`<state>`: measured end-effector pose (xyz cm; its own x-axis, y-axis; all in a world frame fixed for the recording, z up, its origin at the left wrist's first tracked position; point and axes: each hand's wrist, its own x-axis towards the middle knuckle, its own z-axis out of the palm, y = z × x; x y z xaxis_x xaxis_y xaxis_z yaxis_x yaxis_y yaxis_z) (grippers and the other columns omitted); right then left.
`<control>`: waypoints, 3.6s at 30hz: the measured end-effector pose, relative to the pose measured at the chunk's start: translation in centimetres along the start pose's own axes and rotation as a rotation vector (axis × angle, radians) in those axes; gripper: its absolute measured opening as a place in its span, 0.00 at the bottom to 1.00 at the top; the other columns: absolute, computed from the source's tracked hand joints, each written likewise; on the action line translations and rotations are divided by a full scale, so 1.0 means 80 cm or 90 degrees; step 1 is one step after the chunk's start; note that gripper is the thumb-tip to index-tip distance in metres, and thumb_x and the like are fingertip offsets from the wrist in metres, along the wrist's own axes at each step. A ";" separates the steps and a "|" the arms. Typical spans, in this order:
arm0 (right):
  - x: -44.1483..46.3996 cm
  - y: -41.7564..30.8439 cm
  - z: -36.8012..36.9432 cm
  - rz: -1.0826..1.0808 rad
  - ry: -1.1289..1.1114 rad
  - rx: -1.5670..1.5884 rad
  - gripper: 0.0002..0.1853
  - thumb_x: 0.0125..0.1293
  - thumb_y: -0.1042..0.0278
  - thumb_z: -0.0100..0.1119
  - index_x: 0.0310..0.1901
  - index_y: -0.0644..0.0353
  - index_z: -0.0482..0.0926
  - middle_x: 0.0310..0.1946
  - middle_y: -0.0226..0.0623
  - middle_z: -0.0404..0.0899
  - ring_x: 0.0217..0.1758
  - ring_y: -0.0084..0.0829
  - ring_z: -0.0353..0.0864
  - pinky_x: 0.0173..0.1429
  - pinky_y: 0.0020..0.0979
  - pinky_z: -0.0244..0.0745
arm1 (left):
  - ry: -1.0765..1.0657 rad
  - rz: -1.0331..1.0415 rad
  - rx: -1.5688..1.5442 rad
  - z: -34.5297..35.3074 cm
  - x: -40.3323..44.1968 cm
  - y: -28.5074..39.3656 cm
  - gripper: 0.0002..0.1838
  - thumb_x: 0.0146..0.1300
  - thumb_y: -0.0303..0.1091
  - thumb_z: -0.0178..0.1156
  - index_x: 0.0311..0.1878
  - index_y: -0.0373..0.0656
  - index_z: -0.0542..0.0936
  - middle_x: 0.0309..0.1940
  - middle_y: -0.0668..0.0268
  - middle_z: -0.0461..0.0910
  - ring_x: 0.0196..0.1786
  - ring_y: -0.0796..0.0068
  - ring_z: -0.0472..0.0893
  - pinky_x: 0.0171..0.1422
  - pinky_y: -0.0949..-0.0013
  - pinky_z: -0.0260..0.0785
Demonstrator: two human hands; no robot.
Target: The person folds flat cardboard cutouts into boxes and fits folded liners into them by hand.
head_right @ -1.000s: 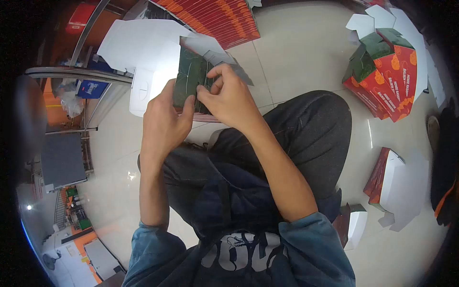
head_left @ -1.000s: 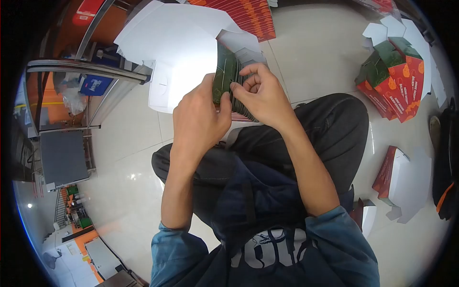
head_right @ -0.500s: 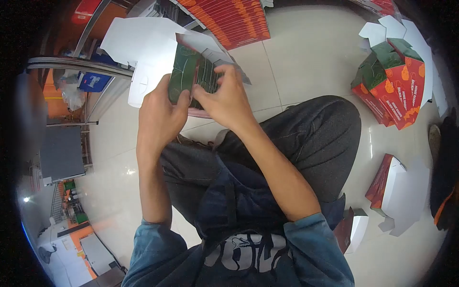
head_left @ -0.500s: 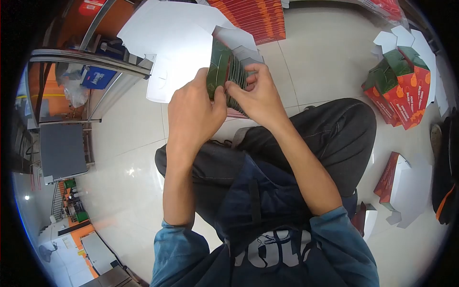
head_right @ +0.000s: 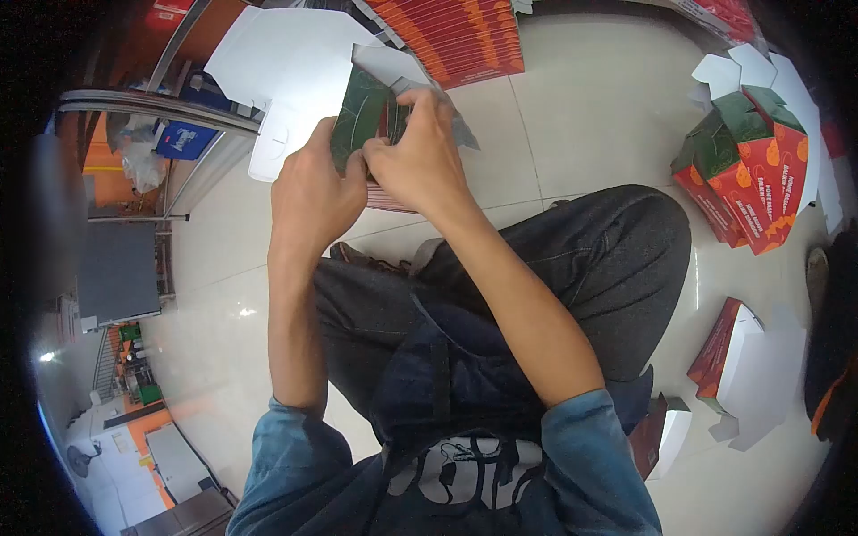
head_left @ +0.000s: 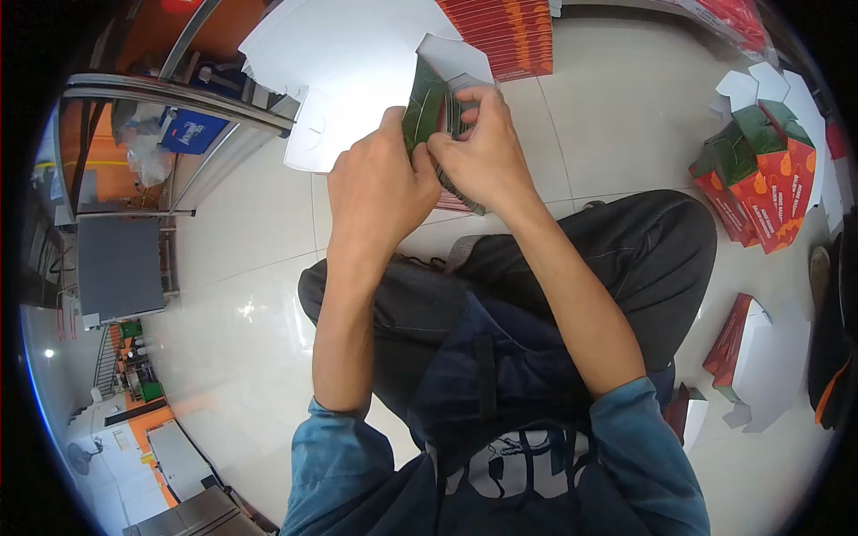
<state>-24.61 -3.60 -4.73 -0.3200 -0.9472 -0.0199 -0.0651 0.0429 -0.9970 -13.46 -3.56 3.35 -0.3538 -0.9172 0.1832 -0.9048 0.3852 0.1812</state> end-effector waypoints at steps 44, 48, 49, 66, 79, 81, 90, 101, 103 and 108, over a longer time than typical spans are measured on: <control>-0.006 0.023 0.001 -0.384 -0.180 -0.220 0.07 0.66 0.65 0.57 0.42 0.57 0.80 0.26 0.52 0.82 0.34 0.54 0.83 0.39 0.51 0.75 | -0.049 0.137 -0.042 -0.011 -0.003 -0.060 0.28 0.57 0.18 0.61 0.63 0.37 0.70 0.44 0.43 0.82 0.48 0.41 0.82 0.51 0.50 0.73; -0.005 0.028 0.004 -0.409 -0.161 -0.189 0.06 0.66 0.65 0.58 0.40 0.57 0.79 0.26 0.51 0.81 0.33 0.53 0.83 0.38 0.51 0.75 | -0.081 0.124 0.014 -0.016 -0.002 -0.052 0.28 0.58 0.20 0.61 0.63 0.38 0.69 0.42 0.44 0.83 0.46 0.41 0.82 0.49 0.48 0.73; -0.005 0.027 0.003 -0.414 -0.157 -0.195 0.06 0.66 0.65 0.58 0.39 0.57 0.79 0.25 0.50 0.81 0.33 0.53 0.83 0.38 0.51 0.75 | -0.090 0.127 0.033 -0.018 -0.002 -0.049 0.28 0.58 0.21 0.61 0.63 0.38 0.69 0.41 0.44 0.83 0.45 0.41 0.82 0.48 0.48 0.73; -0.003 0.010 -0.023 -0.391 -0.097 -0.414 0.22 0.58 0.43 0.66 0.43 0.54 0.79 0.29 0.38 0.82 0.34 0.44 0.83 0.39 0.44 0.77 | -0.010 0.012 -0.054 0.002 0.049 -0.015 0.21 0.66 0.45 0.60 0.39 0.31 0.81 0.23 0.45 0.81 0.29 0.44 0.83 0.36 0.53 0.73; 0.008 -0.009 -0.036 -0.339 -0.043 -0.523 0.32 0.50 0.31 0.67 0.48 0.49 0.79 0.32 0.39 0.83 0.34 0.42 0.86 0.36 0.40 0.80 | -0.022 0.022 -0.062 0.013 0.075 -0.017 0.15 0.63 0.37 0.59 0.39 0.31 0.82 0.29 0.40 0.82 0.35 0.41 0.84 0.42 0.52 0.75; 0.009 -0.011 -0.036 -0.320 -0.038 -0.542 0.33 0.49 0.30 0.67 0.48 0.47 0.79 0.32 0.39 0.83 0.33 0.43 0.86 0.35 0.40 0.80 | -0.018 0.031 -0.070 0.014 0.076 -0.017 0.15 0.63 0.37 0.59 0.39 0.31 0.83 0.30 0.40 0.82 0.36 0.41 0.84 0.42 0.52 0.75; 0.021 0.026 -0.033 -0.431 0.029 -0.453 0.28 0.55 0.39 0.67 0.55 0.43 0.79 0.30 0.40 0.84 0.29 0.44 0.85 0.31 0.40 0.79 | -0.022 0.023 -0.079 0.011 0.073 -0.011 0.16 0.59 0.35 0.57 0.35 0.27 0.81 0.28 0.37 0.81 0.36 0.37 0.83 0.46 0.49 0.76; 0.020 0.020 -0.032 -0.398 0.036 -0.486 0.19 0.58 0.49 0.67 0.50 0.44 0.81 0.35 0.39 0.84 0.30 0.44 0.86 0.32 0.41 0.81 | -0.071 -0.027 -0.031 0.004 0.072 0.000 0.15 0.58 0.35 0.58 0.38 0.29 0.82 0.32 0.38 0.82 0.40 0.39 0.83 0.49 0.49 0.76; 0.020 0.019 -0.031 -0.397 0.037 -0.492 0.20 0.57 0.51 0.69 0.51 0.44 0.81 0.34 0.40 0.84 0.29 0.44 0.86 0.31 0.41 0.80 | -0.080 -0.032 -0.022 0.002 0.073 0.000 0.16 0.58 0.35 0.58 0.40 0.29 0.82 0.33 0.39 0.82 0.41 0.39 0.83 0.50 0.49 0.76; 0.019 0.021 -0.031 -0.385 0.035 -0.504 0.22 0.54 0.54 0.72 0.52 0.43 0.82 0.37 0.42 0.84 0.27 0.44 0.85 0.29 0.40 0.79 | -0.091 -0.024 -0.013 0.005 0.074 -0.003 0.16 0.58 0.35 0.58 0.41 0.29 0.82 0.35 0.40 0.83 0.42 0.38 0.83 0.52 0.49 0.76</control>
<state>-27.58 -4.18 -6.25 -0.0665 -0.8647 0.4978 -0.8367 -0.2235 -0.5000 -15.41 -9.16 4.04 -0.3503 -0.9359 0.0369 -0.9140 0.3502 0.2048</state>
